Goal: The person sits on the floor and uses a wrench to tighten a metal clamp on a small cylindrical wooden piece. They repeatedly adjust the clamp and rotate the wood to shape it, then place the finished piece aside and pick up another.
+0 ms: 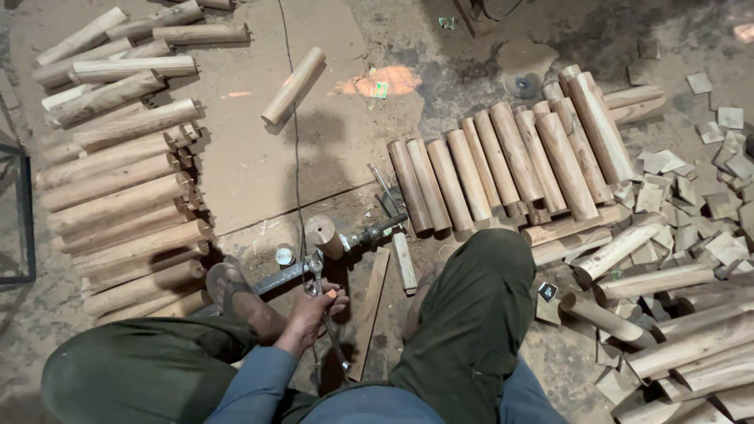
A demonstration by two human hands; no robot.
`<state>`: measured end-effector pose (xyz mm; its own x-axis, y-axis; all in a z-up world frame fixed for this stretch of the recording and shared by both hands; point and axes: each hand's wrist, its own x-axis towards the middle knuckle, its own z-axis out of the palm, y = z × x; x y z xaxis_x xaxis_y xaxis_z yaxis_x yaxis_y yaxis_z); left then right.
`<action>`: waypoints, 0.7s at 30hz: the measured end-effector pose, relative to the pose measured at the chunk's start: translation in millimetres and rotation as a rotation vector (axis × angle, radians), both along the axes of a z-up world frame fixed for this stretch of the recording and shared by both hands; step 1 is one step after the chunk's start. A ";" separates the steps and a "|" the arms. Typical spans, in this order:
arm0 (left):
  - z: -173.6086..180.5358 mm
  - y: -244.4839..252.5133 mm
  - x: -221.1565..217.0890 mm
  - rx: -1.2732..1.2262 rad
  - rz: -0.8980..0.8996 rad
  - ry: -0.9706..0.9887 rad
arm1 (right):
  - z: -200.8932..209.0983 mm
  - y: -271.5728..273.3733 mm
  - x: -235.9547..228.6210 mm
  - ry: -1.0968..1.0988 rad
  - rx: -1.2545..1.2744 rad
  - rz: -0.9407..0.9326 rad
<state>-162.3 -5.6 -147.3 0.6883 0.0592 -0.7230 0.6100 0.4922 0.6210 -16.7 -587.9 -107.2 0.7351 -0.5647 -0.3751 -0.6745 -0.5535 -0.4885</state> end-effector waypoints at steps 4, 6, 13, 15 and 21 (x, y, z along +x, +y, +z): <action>22.5 -9.4 0.1 -0.038 -0.038 0.024 | -8.8 13.2 -6.6 -0.064 0.027 -0.054; 33.3 -15.9 7.4 -0.053 -0.051 0.013 | -8.2 12.4 -11.7 -0.099 0.026 -0.082; 88.4 -25.5 26.8 -0.279 0.071 -0.131 | 6.0 -1.6 -30.0 -0.315 0.036 -0.202; 107.6 -25.8 31.5 -0.349 0.097 -0.205 | 23.4 3.7 -27.6 -0.480 0.095 -0.233; 164.3 -24.8 37.7 -0.464 0.134 -0.357 | 162.3 73.5 -12.8 -1.116 0.680 -0.051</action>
<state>-124.7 -30.3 17.0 0.9017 -0.1042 -0.4197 0.3173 0.8189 0.4783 -29.6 -514.4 55.1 0.8170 -0.5412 0.1991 0.2605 0.0383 -0.9647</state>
